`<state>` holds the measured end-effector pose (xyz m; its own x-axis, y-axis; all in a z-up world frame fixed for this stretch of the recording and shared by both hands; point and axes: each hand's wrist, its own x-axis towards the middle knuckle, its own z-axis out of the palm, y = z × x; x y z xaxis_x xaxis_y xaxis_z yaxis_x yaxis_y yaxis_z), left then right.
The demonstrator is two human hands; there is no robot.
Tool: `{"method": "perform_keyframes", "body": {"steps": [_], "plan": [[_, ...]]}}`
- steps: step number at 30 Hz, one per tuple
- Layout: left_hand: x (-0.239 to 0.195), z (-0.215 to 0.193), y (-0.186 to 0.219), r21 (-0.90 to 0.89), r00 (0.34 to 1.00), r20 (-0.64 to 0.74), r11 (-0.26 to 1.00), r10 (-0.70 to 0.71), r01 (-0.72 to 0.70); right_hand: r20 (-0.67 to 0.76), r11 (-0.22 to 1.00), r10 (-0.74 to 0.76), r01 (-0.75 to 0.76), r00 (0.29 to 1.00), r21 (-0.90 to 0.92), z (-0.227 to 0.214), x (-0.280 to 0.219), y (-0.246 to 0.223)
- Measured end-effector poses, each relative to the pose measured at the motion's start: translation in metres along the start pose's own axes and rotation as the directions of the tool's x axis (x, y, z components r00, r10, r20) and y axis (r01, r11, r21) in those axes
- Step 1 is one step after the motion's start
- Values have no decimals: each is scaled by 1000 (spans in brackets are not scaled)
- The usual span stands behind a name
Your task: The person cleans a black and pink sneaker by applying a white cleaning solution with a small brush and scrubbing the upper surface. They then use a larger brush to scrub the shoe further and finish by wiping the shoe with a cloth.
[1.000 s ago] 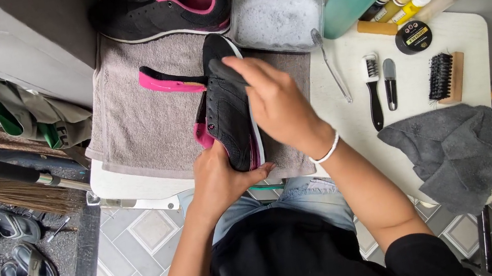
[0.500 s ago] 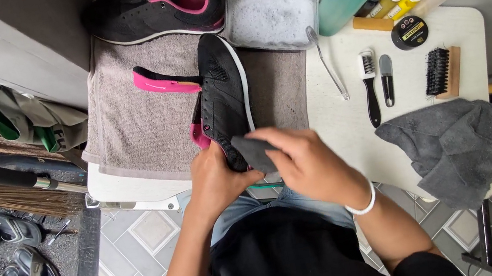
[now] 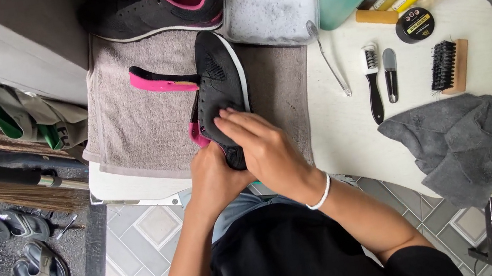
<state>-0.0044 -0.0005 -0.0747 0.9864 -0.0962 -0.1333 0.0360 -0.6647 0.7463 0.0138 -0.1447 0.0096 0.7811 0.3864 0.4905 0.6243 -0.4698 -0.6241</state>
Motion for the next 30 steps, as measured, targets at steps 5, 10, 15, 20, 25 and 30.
{"method": "perform_keyframes", "body": {"steps": [5,10,15,20,25,30], "plan": [[-1,-8,4,-104,1000,15,994,26,-25,93,1000,27,-29,995,13,-20,-27,-18],[-7,-28,28,-123,999,37,992,-8,12,138,948,173,-202,975,244,-53,4,2],[-4,-44,55,-118,998,59,992,-34,41,-104,995,-42,51,994,87,-47,55,20],[1,-20,23,-62,997,63,997,-48,52,16,990,-142,142,990,21,3,29,29],[2,-8,10,14,996,85,1000,-11,10,-1,997,-82,82,997,-10,-3,2,8],[0,-13,10,-35,995,20,995,94,-94,37,993,-28,23,999,113,-13,-20,-9]]}}
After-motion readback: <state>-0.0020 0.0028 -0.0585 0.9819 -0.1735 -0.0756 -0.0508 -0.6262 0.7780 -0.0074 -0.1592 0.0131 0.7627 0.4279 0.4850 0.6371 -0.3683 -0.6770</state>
